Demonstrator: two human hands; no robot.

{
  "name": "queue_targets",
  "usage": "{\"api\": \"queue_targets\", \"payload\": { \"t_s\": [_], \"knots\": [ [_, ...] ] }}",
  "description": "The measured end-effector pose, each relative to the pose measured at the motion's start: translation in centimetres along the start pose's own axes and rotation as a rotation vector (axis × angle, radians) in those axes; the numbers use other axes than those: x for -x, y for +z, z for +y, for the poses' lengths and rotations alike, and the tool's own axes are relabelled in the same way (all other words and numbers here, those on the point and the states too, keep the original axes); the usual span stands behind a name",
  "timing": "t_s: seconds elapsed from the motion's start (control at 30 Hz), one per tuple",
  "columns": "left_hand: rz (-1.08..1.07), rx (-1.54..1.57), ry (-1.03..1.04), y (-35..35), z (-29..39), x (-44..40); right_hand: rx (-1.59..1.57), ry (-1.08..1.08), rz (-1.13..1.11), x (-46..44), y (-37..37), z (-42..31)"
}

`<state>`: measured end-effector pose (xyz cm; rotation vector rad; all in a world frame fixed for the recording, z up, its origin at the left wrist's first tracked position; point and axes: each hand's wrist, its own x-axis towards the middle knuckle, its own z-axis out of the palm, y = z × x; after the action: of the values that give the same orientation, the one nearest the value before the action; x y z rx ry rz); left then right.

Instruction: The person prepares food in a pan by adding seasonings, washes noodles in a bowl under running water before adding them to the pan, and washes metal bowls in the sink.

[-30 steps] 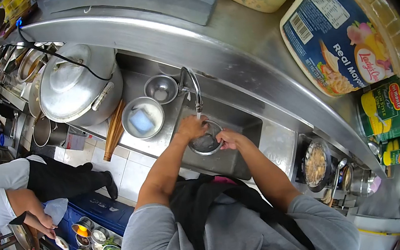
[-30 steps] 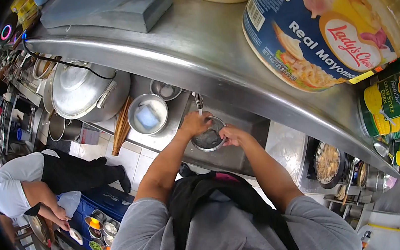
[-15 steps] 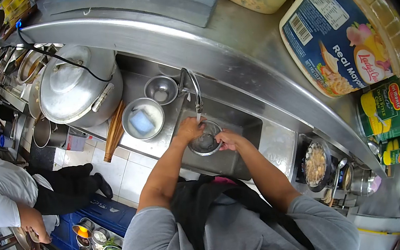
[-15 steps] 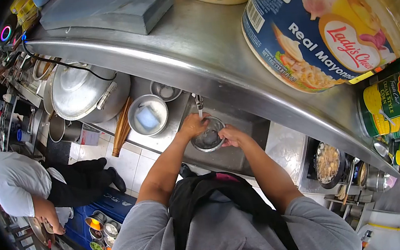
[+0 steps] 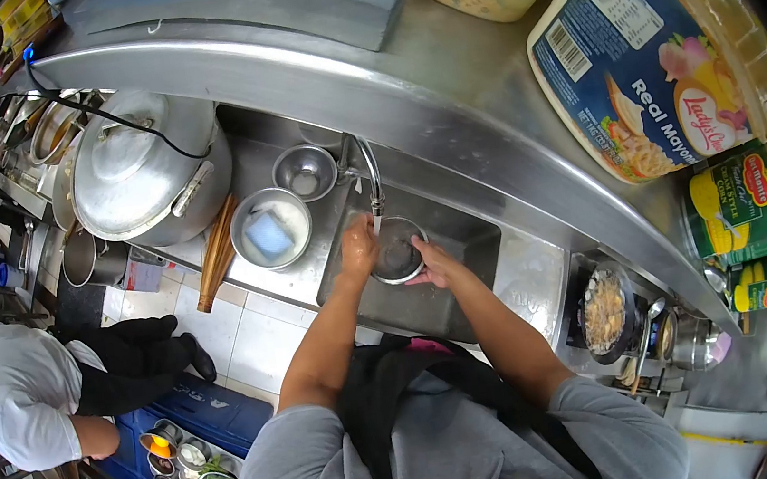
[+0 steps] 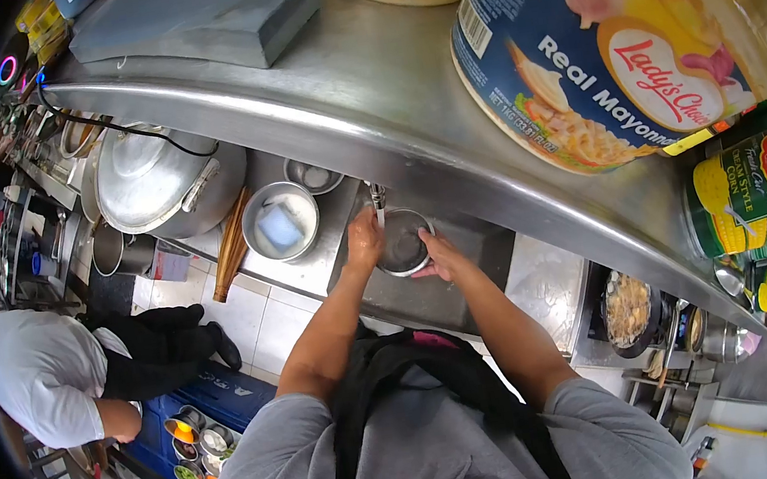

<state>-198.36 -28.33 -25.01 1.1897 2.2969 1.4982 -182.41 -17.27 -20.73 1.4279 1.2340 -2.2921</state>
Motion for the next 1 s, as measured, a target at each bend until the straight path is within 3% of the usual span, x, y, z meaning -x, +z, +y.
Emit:
{"api": "queue_targets", "payload": {
  "t_s": [0.1,0.17,0.27,0.4,0.47,0.5,0.63,0.7,0.73,0.8,0.83,0.9,0.93,0.97,1.0],
  "knots": [
    [0.042,0.06,-0.091,0.4,0.3,0.3,-0.111,-0.062,0.089,-0.4,0.9,0.5],
    [-0.125,-0.052,-0.365,1.3,0.8,0.4,-0.192,-0.075,0.17,-0.6,1.6,0.8],
    [-0.233,-0.095,-0.323,4.1,-1.1,0.8,-0.061,-0.162,0.311,-0.9,3.6,1.5],
    [-0.311,0.04,-0.331,3.5,2.5,1.9,-0.054,-0.246,0.27,-2.1,3.3,1.8],
    [-0.634,0.193,0.075,4.1,0.1,3.4,-0.022,-0.211,0.285,-1.9,1.3,1.1],
    [-0.714,0.019,0.145,2.9,-0.3,3.7,-0.011,-0.194,0.291,-2.1,1.0,0.8],
    [-0.494,-0.246,-0.002,1.6,2.8,1.7,0.039,-0.287,0.318,-3.1,2.6,1.0],
    [-0.427,0.181,-0.067,4.8,1.0,2.1,-0.015,-0.251,0.287,-4.0,1.8,-0.2],
    [-0.43,0.183,-0.07,3.4,2.1,2.1,-0.016,-0.247,0.289,-4.0,0.5,-0.3],
    [-0.904,-0.15,0.084,-2.3,5.4,1.4,-0.019,-0.288,0.202,-4.1,-1.6,-0.9],
    [-0.904,-0.154,0.085,-3.7,5.0,1.2,-0.109,-0.264,0.215,-2.2,-0.3,-1.3],
    [-0.899,-0.683,0.255,-5.6,4.0,0.0,-0.059,-0.329,0.314,-2.0,1.7,-0.8],
    [-0.889,-0.687,0.253,-5.1,2.6,-0.2,-0.011,-0.387,0.42,-2.0,2.0,-0.5],
    [-0.749,-0.717,0.26,-3.9,0.7,-0.1,-0.008,-0.392,0.415,-2.0,2.1,-0.4],
    [-0.611,-0.744,0.268,-3.8,0.4,-0.5,0.365,-0.648,0.652,-1.9,2.1,-0.4]
  ]
}}
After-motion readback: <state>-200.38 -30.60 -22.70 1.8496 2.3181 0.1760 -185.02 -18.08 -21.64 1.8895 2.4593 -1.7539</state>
